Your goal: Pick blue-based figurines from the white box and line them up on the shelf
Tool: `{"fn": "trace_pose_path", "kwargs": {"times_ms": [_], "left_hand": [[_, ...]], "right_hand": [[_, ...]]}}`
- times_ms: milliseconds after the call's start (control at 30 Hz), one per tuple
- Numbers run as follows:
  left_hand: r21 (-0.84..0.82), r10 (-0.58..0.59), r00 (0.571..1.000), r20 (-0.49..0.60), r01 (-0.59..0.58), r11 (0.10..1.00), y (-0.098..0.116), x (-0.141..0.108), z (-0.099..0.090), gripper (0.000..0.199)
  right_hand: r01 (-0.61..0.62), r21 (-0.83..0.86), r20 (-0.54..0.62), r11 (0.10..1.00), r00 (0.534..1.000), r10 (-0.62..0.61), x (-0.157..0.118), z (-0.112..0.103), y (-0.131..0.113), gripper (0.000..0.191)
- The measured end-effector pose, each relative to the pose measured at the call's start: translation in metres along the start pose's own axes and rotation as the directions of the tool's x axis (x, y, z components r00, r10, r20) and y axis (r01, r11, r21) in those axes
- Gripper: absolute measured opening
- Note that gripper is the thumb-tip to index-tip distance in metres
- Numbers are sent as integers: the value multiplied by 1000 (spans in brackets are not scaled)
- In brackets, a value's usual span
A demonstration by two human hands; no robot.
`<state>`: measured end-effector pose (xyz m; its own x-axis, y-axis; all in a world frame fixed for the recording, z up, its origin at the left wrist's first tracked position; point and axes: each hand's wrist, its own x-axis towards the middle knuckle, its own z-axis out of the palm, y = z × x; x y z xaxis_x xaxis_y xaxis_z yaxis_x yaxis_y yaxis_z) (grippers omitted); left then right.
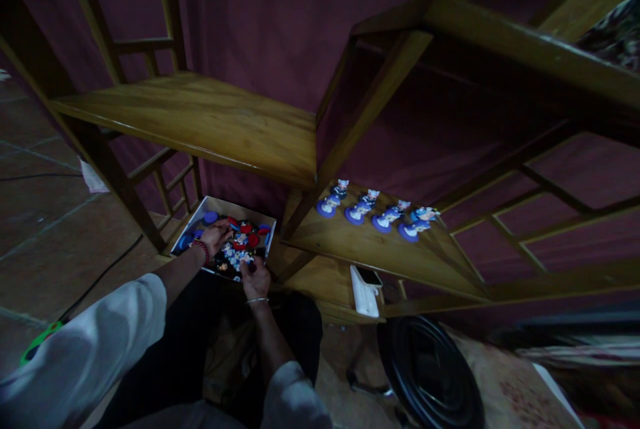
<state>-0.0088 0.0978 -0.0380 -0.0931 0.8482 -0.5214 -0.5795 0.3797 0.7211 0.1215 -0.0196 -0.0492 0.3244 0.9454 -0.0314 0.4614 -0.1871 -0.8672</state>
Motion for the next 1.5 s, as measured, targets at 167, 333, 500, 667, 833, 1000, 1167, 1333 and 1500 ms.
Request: {"fn": "trace_pose_path", "kwargs": {"times_ms": [167, 333, 500, 667, 833, 1000, 1167, 1333, 1500], "left_hand": [[93, 37, 999, 28, -40, 995, -4, 3, 1, 26], [275, 70, 996, 58, -83, 958, -7, 4, 0, 31], [457, 140, 985, 104, -172, 873, -1, 6, -2, 31], [547, 187, 966, 179, -255, 797, 6, -2, 0, 34], [715, 203, 936, 287, -351, 605, 8, -13, 4, 36], [770, 248, 922, 297, -384, 510, 6, -18, 0, 33], [790, 338, 922, 190, -348, 504, 4, -19, -7, 20], [791, 390, 908, 151, -348, 503, 8, -23, -14, 13], [760, 399, 915, 61, -302, 575, 13, -36, -20, 15]], "right_hand": [[-18, -12, 9, 1000, 1000, 18, 0, -1, -1, 33], [-44, -7, 21, 999, 999, 44, 0, 0, -1, 35], [-62, -11, 14, 998, 998, 62, 0, 0, -1, 34], [-60, -35, 22, 998, 998, 61, 0, -2, -2, 34], [-35, -68, 24, 997, 999, 36, -1, -3, -5, 33], [-36, -49, 30, 998, 999, 38, -2, -2, -5, 34], [-24, -54, 25, 998, 999, 25, 0, -1, 0, 32], [-41, -61, 38, 997, 998, 44, 0, 0, 3, 33], [-52, -3, 38, 999, 998, 52, -2, 0, 2, 32]]}}
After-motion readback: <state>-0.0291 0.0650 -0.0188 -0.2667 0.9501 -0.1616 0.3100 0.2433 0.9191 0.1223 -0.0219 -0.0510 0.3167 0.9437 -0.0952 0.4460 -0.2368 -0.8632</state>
